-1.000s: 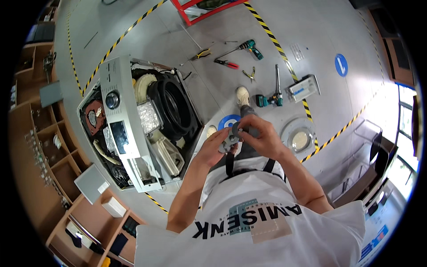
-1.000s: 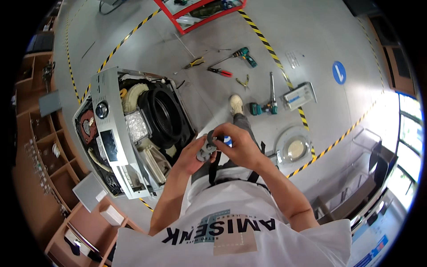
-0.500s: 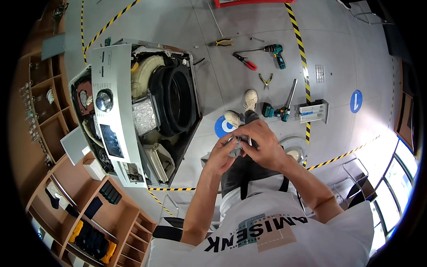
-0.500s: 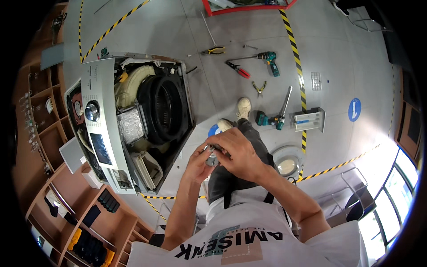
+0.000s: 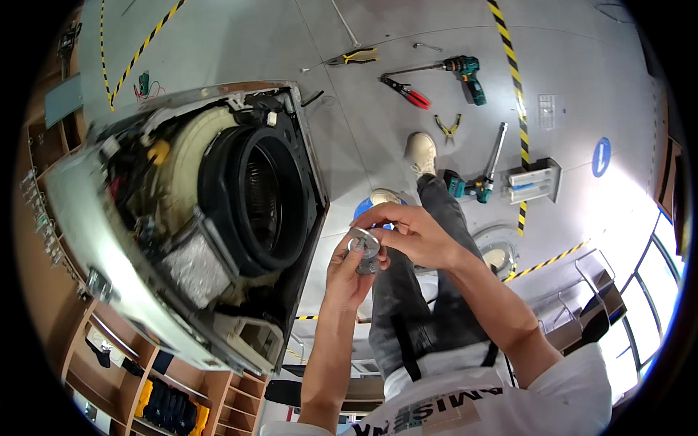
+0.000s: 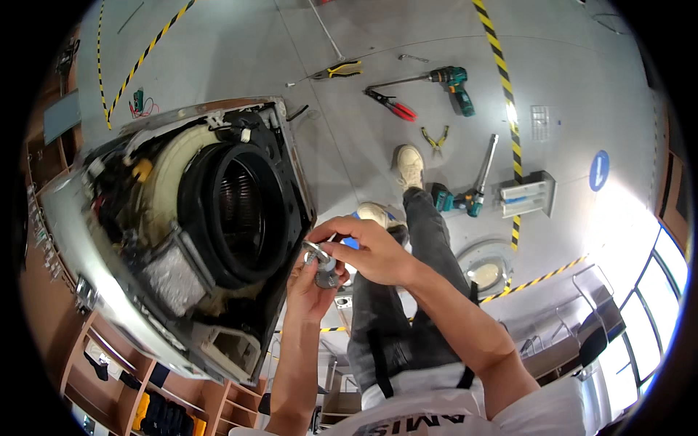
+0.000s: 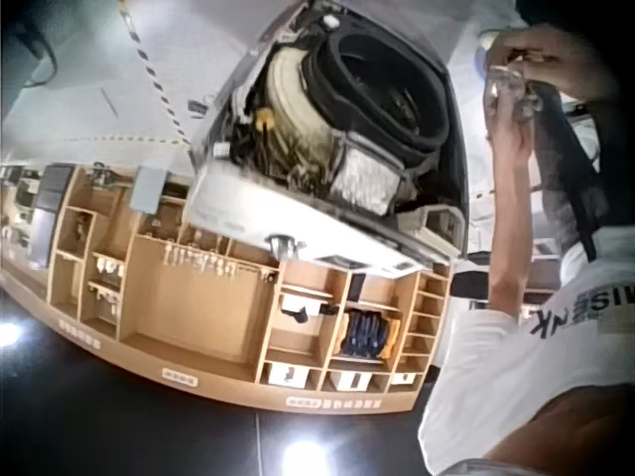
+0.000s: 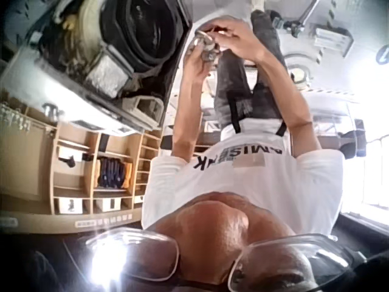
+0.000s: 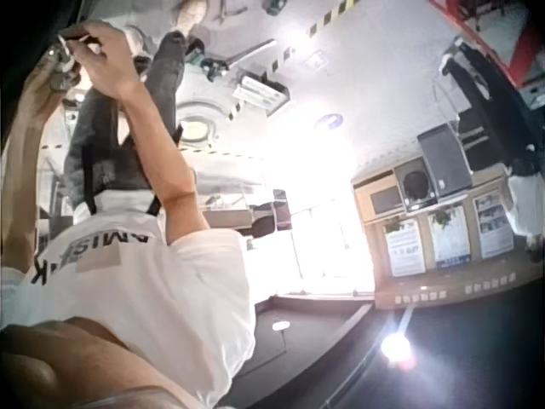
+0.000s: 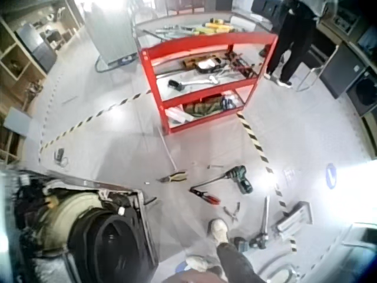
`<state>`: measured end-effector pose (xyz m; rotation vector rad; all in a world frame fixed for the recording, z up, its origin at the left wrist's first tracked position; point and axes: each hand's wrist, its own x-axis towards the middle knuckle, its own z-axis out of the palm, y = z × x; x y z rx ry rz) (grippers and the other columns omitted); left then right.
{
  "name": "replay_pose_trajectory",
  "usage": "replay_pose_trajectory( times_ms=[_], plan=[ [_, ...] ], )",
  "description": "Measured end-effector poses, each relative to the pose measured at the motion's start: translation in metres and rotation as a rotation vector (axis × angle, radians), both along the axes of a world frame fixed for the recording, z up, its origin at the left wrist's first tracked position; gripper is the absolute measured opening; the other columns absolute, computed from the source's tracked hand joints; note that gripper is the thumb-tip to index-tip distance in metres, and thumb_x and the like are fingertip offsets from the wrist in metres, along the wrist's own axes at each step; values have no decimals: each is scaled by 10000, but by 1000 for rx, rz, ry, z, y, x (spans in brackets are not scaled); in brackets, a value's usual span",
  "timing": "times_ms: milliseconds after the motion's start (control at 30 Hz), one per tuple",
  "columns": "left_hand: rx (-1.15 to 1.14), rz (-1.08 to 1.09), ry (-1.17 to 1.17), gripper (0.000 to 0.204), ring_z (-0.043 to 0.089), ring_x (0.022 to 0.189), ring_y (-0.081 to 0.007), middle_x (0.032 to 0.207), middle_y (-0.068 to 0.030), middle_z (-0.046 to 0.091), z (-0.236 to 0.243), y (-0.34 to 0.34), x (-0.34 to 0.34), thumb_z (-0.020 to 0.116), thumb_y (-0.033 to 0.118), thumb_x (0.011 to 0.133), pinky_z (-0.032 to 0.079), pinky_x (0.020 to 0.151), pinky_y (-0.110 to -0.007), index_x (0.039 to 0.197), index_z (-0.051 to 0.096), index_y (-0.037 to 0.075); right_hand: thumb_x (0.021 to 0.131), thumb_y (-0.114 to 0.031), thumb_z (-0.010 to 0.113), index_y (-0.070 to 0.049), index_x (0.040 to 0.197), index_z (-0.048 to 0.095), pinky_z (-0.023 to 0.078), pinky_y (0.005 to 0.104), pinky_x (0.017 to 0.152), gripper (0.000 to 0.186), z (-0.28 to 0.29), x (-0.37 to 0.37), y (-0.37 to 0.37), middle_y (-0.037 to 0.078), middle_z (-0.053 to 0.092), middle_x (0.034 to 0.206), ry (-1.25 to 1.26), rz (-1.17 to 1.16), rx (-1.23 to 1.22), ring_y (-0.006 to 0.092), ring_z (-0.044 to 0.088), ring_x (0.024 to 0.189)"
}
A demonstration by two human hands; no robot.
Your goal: The person attaches internal components to a washing machine drum, handling a large plastic counterweight, several large bolts, and washers, then tightening them using an electric impact wrench.
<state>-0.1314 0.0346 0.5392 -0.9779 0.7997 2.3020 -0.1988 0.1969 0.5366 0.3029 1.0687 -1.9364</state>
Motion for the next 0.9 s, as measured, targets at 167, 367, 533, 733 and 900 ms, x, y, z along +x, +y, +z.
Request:
replay_pose_trajectory(
  times_ms=[167, 367, 533, 733, 900],
  plan=[
    [-247, 128, -124, 284, 550, 777, -155, 957, -55, 577, -89, 1, -24, 457, 297, 991, 437, 642, -310, 1149, 519, 70, 904, -55, 586, 26, 1081, 617, 480, 235, 727, 197, -134, -24, -26, 50, 644, 926, -94, -47, -168, 91, 592, 811],
    [-455, 220, -153, 375, 535, 726, -130, 917, -61, 596, -192, 3, -45, 434, 399, 995, 436, 632, -284, 1141, 537, 69, 903, -122, 631, 5, 1045, 627, 482, 232, 710, 191, -257, -29, -56, 35, 653, 893, -256, -185, -347, 98, 601, 805],
    [-526, 253, -237, 446, 508, 703, -132, 883, -69, 583, -255, -3, -37, 405, 467, 990, 398, 614, -275, 1120, 530, 59, 938, -129, 575, 10, 1090, 565, 554, 305, 729, 205, -344, -26, -85, 132, 663, 975, -309, -403, -526, 203, 662, 930],
    [-565, 10, -17, 399, 535, 678, -148, 908, -162, 596, -274, -36, -9, 455, 323, 991, 419, 585, -279, 1049, 558, -58, 943, -119, 566, 15, 1082, 585, 556, 308, 771, 193, -429, -26, -142, 113, 662, 974, -195, -462, -439, 187, 661, 907],
    [-633, -357, 65, 281, 578, 791, -169, 927, -118, 621, -255, -41, -35, 559, 213, 914, 453, 683, -261, 962, 660, -45, 932, -125, 593, 15, 1062, 607, 525, 261, 742, 192, -467, -38, -191, 76, 662, 910, -62, -459, -320, 135, 641, 831]
  ],
)
